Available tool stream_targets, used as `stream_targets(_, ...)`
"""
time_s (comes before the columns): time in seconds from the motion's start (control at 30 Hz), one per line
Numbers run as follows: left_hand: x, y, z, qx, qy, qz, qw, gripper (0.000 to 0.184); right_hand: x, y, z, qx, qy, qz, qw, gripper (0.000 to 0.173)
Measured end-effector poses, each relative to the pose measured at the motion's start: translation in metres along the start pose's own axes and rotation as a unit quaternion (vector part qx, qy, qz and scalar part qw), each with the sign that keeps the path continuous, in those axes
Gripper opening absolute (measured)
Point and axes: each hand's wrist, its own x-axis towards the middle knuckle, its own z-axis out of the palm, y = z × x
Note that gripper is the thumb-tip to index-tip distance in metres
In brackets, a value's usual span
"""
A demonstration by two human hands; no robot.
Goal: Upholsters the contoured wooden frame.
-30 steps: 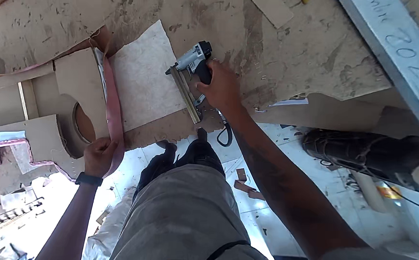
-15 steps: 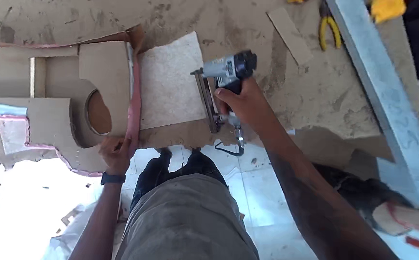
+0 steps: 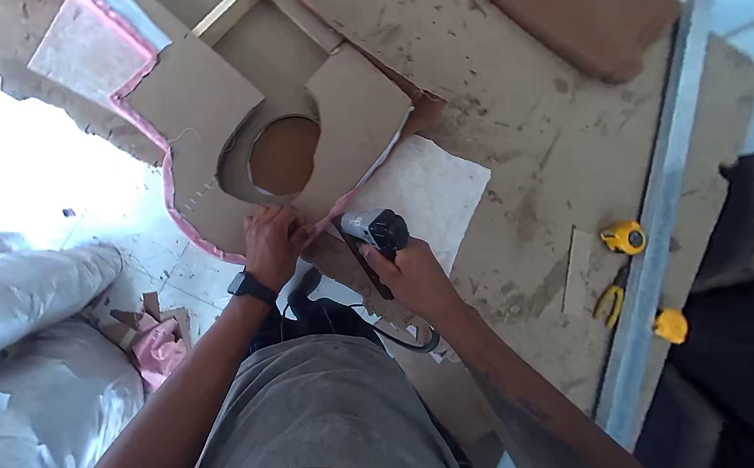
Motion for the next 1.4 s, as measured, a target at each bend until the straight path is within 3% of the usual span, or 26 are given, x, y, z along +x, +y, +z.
stream_targets(0.33,0.002,-0.001,-0.003,-0.017,-0.018,0.003,1.0,0.014,0.004,-0.019,0.003,-0.065,-0.004,0.03,0.997,0.025)
stream_targets(0.93,0.01,0.0,-0.011,-0.01,-0.069,0.025,0.997,0.014,-0.011,-0.038,0.021,-0.042,0.004,0.021,0.999,0.026)
stream_targets(1.27,0.022,-0.004,-0.029,-0.029,-0.152,0.014,0.988,0.013,-0.016,-0.058,0.034,-0.081,-0.023,0.028,0.996,0.027)
stream_targets(1.33,0.019,-0.012,-0.044,-0.062,-0.16,0.029,0.985,0.014,-0.016,-0.057,0.034,-0.074,-0.019,0.027,0.997,0.028)
stream_targets(1.4,0.001,-0.022,-0.055,-0.017,-0.164,0.082,0.983,0.02,-0.016,-0.056,0.036,-0.068,-0.02,0.033,0.997,0.028)
